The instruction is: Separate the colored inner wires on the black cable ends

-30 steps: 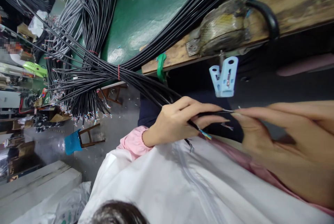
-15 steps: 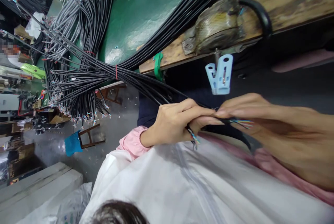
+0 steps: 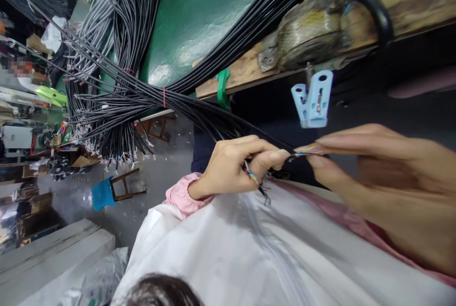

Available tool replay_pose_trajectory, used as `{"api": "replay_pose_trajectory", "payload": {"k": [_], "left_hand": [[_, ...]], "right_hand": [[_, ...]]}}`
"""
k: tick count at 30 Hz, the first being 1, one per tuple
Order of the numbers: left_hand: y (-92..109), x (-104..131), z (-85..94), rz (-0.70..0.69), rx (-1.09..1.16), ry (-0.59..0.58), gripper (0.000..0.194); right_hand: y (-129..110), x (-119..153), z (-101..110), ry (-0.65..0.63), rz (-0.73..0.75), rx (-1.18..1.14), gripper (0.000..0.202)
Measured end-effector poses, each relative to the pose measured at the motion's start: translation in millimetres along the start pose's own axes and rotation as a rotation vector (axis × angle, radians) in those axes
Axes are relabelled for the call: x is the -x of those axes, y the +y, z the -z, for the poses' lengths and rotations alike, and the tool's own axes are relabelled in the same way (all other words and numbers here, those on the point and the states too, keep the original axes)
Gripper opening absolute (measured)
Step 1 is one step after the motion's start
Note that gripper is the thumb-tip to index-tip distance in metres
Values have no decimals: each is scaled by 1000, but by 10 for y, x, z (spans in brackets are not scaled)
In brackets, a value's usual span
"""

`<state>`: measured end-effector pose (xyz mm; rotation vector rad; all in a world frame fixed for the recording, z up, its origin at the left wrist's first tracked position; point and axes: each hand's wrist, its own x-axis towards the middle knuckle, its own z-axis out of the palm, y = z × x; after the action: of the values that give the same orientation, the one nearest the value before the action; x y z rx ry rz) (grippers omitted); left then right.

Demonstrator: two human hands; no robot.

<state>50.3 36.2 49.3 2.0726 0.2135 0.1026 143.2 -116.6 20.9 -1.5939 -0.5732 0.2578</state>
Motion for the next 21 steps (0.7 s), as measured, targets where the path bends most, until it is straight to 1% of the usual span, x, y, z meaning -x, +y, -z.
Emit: {"api": "replay_pose_trajectory", "payload": {"k": [2,4,6,9,12,14,16,19,20,21], "left_hand": [[2,-5,23,3,44,-10,53],[7,-4,43,10,77,-16,62],[19,-2,61,23,97,-23,67],[41,-4,84,51,113,-43,68],[46,-11,94,75,105,-75,65],[32,-11,82,72,78,-89,60],[5,-6,52,43,36,-76,54],[-42,7,-7,-51,-12,-14,49],[-56,12,-23,-81,-16,3,49],[-66,16,-37,-102,-15,15,49]], "right_hand": [[3,-12,-38,38,8,-74,13],[7,-11,-70,70,-22,-73,16],[16,-9,-102,52,-5,-73,19],[70,-16,-162,22,67,-110,17],[159,-22,-213,68,149,-151,12],[187,-18,-203,88,204,-174,15],[161,-5,-149,23,177,-112,21],[70,22,-35,-110,32,46,26],[48,31,-5,-129,-2,80,29],[38,39,17,-122,-19,104,34]]}}
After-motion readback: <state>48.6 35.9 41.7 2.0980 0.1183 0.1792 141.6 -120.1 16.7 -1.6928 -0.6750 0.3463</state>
